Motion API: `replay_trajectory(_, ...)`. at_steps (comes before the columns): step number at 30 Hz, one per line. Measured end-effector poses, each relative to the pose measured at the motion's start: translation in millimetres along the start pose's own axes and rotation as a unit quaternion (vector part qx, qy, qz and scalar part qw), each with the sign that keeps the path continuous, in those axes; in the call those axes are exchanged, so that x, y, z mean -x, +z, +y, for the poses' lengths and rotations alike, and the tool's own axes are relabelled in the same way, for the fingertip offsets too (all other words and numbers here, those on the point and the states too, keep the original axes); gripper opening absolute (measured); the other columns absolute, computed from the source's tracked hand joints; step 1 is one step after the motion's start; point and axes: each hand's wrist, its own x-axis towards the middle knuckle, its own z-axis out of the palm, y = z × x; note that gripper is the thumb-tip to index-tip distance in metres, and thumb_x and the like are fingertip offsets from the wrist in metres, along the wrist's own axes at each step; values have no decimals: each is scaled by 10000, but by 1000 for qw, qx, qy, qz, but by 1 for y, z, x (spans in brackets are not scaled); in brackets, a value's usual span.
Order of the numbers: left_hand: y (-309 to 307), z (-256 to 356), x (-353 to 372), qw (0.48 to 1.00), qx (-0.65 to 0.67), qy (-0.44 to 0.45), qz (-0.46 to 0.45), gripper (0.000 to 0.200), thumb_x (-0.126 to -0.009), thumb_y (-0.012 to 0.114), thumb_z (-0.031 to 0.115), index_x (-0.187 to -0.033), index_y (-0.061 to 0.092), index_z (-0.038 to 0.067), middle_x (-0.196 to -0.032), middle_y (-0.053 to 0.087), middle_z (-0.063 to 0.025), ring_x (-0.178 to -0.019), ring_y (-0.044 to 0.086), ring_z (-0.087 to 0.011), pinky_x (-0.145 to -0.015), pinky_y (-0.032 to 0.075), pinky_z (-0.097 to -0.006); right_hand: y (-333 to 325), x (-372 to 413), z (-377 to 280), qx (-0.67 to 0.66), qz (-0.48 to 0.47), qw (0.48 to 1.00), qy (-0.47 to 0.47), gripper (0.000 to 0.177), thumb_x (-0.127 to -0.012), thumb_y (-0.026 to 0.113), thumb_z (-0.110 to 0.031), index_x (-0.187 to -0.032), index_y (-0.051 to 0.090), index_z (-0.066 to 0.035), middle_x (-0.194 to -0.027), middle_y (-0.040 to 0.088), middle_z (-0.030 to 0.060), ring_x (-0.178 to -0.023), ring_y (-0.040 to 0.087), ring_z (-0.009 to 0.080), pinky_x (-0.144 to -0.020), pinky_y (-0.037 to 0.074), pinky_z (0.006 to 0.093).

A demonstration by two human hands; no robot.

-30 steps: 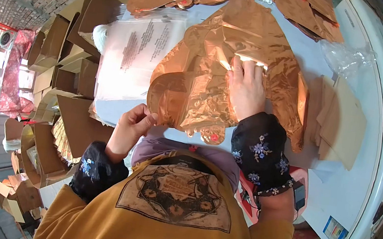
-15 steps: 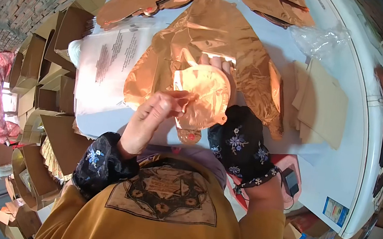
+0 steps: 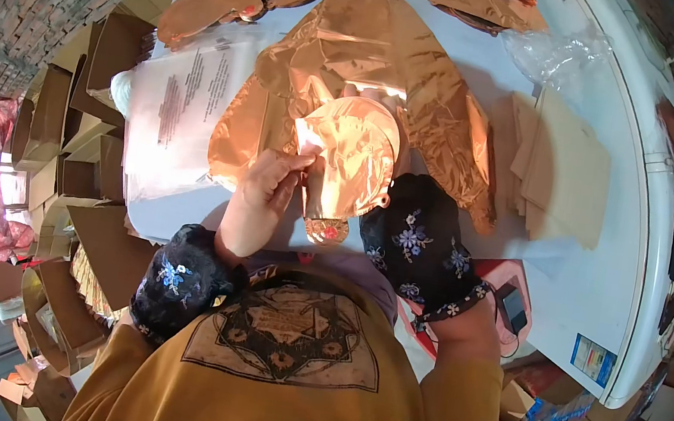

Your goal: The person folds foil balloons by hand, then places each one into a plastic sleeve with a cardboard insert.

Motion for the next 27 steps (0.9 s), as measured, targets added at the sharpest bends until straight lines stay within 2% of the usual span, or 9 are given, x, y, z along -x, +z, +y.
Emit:
replay_trajectory(3,2,10,-4,999,-20,25,-9,401,-878,545,-134,-1227,639,41,-1023,600,-149,-910,641,-319,-821,511,-327,-8,3,17,-244,-5,969,46,492,-1043,424,-398,-1410,464,-73,-1366,548,122,-1221,544,279,-1062,450,414)
replay_trajectory(7,11,-3,-4,989,-93,114,16,462,-785,636,-120,-1214,642,52,-1108,600,-151,-1032,600,-347,-877,512,-393,-6,6,36,-359,40,931,45,520,-1037,434,-431,-1397,478,-58,-1352,563,131,-1212,554,284,-1051,464,432)
replay_trajectory(8,11,-1,-5,984,-127,123,25,450,-781,649,-108,-1201,645,55,-1145,589,-152,-1060,586,-352,-893,506,-403,-12,5,31,-450,-10,891,62,522,-1036,436,-428,-1394,479,-51,-1347,565,136,-1208,556,284,-1047,467,434)
replay_trajectory(10,11,10,-8,974,-175,139,40,428,-775,672,-86,-1177,649,59,-1213,566,-155,-1109,560,-360,-921,495,-419,-7,2,12,-511,-42,854,87,510,-1036,441,-413,-1384,484,-43,-1334,571,138,-1192,565,278,-1034,476,429)
replay_trajectory(14,15,5,-10,973,-169,153,40,395,-781,689,-61,-1154,650,63,-1293,533,-158,-1160,533,-368,-952,480,-428,6,3,-3,-407,59,905,112,454,-1041,448,-359,-1354,504,-35,-1305,585,126,-1140,596,256,-999,499,405)
replay_trajectory(17,18,-2,-11,976,-153,154,32,384,-796,680,-62,-1160,642,53,-1287,539,-156,-1167,535,-366,-956,480,-421,5,4,-2,-136,37,990,-4,422,-1049,441,-325,-1344,508,-30,-1284,596,119,-1105,615,245,-980,511,387)
replay_trajectory(19,20,-3,-13,977,-129,169,32,391,-808,669,-64,-1181,627,46,-1288,538,-157,-1174,533,-368,-963,474,-420,-1,4,-2,-85,-10,996,-23,405,-1054,438,-301,-1351,498,-32,-1284,593,112,-1109,612,237,-981,509,375)
replay_trajectory(24,17,13,-14,972,-140,166,91,499,-853,620,-59,-1331,531,57,-1334,478,-210,-1190,518,-398,-986,457,-432,6,13,-12,-88,-11,996,-2,420,-1048,461,-287,-1388,465,-41,-1303,579,106,-1138,593,224,-984,506,365)
replay_trajectory(27,22,2,-16,978,-138,123,101,546,-898,568,-42,-1420,456,70,-1385,405,-254,-1223,487,-442,-1005,448,-451,13,18,-16,-119,4,993,15,434,-1044,474,-279,-1409,445,-46,-1315,572,102,-1155,582,216,-985,504,358)
